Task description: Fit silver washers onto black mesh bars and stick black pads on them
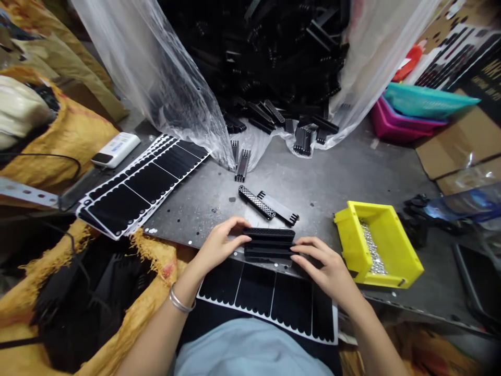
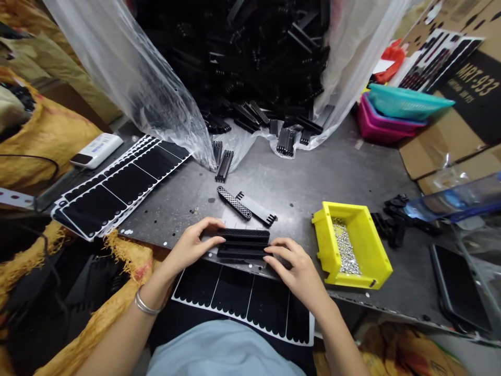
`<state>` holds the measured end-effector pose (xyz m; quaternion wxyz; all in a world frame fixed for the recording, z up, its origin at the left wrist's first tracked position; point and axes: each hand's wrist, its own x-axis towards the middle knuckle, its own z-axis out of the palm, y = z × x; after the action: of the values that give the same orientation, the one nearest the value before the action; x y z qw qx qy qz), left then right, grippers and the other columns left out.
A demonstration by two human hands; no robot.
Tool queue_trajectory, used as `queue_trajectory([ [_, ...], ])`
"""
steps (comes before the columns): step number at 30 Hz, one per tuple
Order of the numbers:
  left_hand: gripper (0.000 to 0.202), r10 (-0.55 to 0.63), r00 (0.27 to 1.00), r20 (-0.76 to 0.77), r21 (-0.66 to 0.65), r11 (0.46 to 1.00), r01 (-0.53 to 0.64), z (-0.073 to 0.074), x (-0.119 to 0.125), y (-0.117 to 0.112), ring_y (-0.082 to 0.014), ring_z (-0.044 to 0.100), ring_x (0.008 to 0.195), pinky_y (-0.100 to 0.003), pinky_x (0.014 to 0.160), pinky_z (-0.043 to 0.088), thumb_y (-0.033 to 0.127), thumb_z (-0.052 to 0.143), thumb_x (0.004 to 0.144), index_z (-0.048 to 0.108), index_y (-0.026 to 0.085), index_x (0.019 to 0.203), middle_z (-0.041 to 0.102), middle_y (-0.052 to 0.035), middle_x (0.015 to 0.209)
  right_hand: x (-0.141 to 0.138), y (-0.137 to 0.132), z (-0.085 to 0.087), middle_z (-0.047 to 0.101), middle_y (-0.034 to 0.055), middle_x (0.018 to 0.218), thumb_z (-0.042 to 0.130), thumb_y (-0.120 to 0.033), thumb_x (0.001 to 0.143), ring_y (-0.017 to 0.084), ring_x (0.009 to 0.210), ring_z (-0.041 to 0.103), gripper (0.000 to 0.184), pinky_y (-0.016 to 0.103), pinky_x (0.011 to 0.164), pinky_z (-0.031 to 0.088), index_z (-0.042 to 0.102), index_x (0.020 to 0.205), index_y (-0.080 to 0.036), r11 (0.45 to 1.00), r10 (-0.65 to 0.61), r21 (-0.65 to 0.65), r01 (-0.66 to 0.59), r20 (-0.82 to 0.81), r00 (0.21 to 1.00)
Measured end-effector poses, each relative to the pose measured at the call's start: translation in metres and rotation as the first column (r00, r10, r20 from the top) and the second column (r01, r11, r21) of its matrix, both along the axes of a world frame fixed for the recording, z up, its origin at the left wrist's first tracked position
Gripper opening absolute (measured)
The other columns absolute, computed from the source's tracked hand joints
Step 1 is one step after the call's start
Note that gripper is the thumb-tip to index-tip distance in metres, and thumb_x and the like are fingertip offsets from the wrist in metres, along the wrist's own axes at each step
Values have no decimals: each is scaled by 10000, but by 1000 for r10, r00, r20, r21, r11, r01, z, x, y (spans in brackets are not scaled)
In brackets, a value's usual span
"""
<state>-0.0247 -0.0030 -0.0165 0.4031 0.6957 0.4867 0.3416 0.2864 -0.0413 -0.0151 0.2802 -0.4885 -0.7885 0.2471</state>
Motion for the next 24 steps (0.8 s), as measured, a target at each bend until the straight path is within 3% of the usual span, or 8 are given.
queue_trajectory([
  [3,389,44,999,29,16,999,-45,-2,-1,-4,-204,728,1053,-381,1009,566,251,685,934,612,229,1315,758,-55,1149,0,-7,0,712,81,1212,634,-351,1003,265,1136,700,158,468,975,603,712,1127,-290,1000,3,14,-4,31,1000],
  [8,487,19,999,35,-18,1000,-18,2,-8,-5,-212,724,1136,-424,1087,541,197,639,942,559,233,1420,765,-71,1198,-10,-15,-10,675,110,1223,587,-224,1006,262,1138,686,370,444,956,617,583,1373,-273,989,-38,144,24,91,995],
  [13,550,-104,994,43,-102,989,108,8,-13,-8,-227,656,1290,-453,1189,456,201,596,972,484,231,1510,717,-106,1348,-32,-13,-14,643,124,1167,561,-100,994,250,1062,665,324,404,876,622,659,1260,-256,936,-100,350,50,125,987],
  [17,448,-47,998,35,-61,997,49,4,-9,-10,-233,682,1235,-457,1162,480,252,611,987,577,230,1433,739,-91,1300,-33,-14,-14,632,142,1195,579,-84,989,254,1082,654,373,395,859,625,641,1319,-247,924,-98,381,28,164,982],
  [21,246,77,997,31,30,997,-78,1,-12,-7,-240,660,1239,-445,1136,490,316,557,1033,737,233,1179,712,-92,1303,-20,-19,-15,646,130,1180,595,-86,986,250,1076,666,434,393,862,631,620,1375,-276,925,-83,380,1,198,977],
  [24,276,4,1000,-15,29,1000,-3,2,-18,-5,-262,593,1326,-418,1110,507,326,644,984,734,259,1236,614,-96,1434,-14,-21,-17,659,128,1164,608,-84,977,253,1067,674,425,393,862,635,641,1357,-271,916,-88,402,-6,215,973],
])
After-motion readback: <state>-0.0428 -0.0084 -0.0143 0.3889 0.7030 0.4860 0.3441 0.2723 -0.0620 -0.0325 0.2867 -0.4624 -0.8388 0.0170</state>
